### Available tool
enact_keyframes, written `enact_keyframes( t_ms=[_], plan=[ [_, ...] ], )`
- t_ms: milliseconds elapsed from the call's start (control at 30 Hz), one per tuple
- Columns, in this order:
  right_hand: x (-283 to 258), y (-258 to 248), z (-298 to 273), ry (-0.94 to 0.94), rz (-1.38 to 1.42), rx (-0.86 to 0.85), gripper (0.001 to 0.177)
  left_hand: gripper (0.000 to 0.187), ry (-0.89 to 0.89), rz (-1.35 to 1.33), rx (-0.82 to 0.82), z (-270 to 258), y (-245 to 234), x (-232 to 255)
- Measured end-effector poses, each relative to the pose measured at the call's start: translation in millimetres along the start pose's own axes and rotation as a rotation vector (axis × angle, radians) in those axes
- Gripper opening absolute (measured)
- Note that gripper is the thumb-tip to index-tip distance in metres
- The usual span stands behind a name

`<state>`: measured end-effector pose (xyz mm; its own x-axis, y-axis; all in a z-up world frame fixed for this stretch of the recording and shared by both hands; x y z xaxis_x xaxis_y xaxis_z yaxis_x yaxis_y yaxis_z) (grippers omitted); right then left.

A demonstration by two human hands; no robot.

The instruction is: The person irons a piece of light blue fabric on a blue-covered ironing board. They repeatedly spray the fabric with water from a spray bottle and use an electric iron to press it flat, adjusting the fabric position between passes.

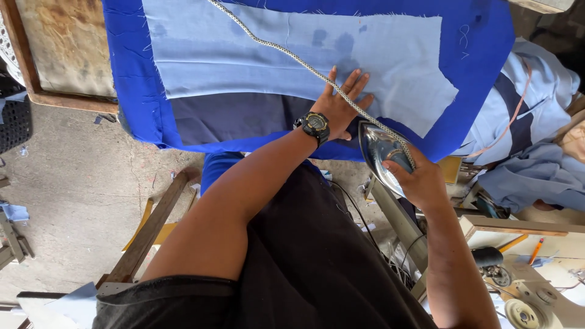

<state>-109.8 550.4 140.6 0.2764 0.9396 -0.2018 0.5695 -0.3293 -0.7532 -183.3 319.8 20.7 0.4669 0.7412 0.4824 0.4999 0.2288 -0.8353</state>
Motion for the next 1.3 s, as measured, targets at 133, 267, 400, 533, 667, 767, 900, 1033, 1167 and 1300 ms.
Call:
enact_keyframes(
  t_ms=[133,267,400,533,667,767,900,1033,1167,1300],
  plan=[
    [1,9,14,-0.049,-0.038,0.009,0.062,0.108,-0.004,-0.022,-0.003,1,-1,0],
    [-35,-7,2,-0.054,0.023,-0.031,0.064,0.108,-0.009,-0.049,-0.024,3,-3,0],
    [-23,2,15,-0.058,0.007,-0.035,0.069,0.110,-0.012,-0.040,-0.027,3,-5,-1],
    [-23,5,21,-0.072,-0.037,-0.027,0.067,0.117,-0.015,-0.044,-0.004,-2,0,-1],
    [-25,6,32,-0.036,-0.076,-0.021,0.065,0.119,-0.039,-0.092,0.077,-26,-3,-4],
    [-22,7,42,-0.049,-0.117,-0.034,0.070,0.093,-0.139,-0.180,0.282,-80,-2,-26],
    [-43,-1,43,-0.054,-0.183,-0.024,0.066,0.055,-0.449,0.027,0.852,-162,7,-114],
    [-60,-16,35,-0.117,-0.239,-0.029,0.070,0.064,-1.295,-0.028,0.927,-232,40,-205],
    [-77,-35,4,-0.160,-0.352,-0.165,0.066,0.047,-1.354,-0.258,0.889,-249,59,-245],
    [-53,-8,15,-0.186,-0.407,-0.142,0.068,0.021,-1.288,-0.372,0.901,-247,44,-245]
  ],
)
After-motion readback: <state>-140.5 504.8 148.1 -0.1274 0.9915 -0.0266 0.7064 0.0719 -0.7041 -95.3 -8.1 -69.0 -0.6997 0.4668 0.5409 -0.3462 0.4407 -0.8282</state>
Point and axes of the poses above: each hand's wrist, its own z-axis towards the middle knuckle, its own y-axis out of the palm, x = y × z, the point moved 2 cm from there along z, towards the middle knuckle, and after that the axes turned 10 degrees about -z, right-handed, at the moved point
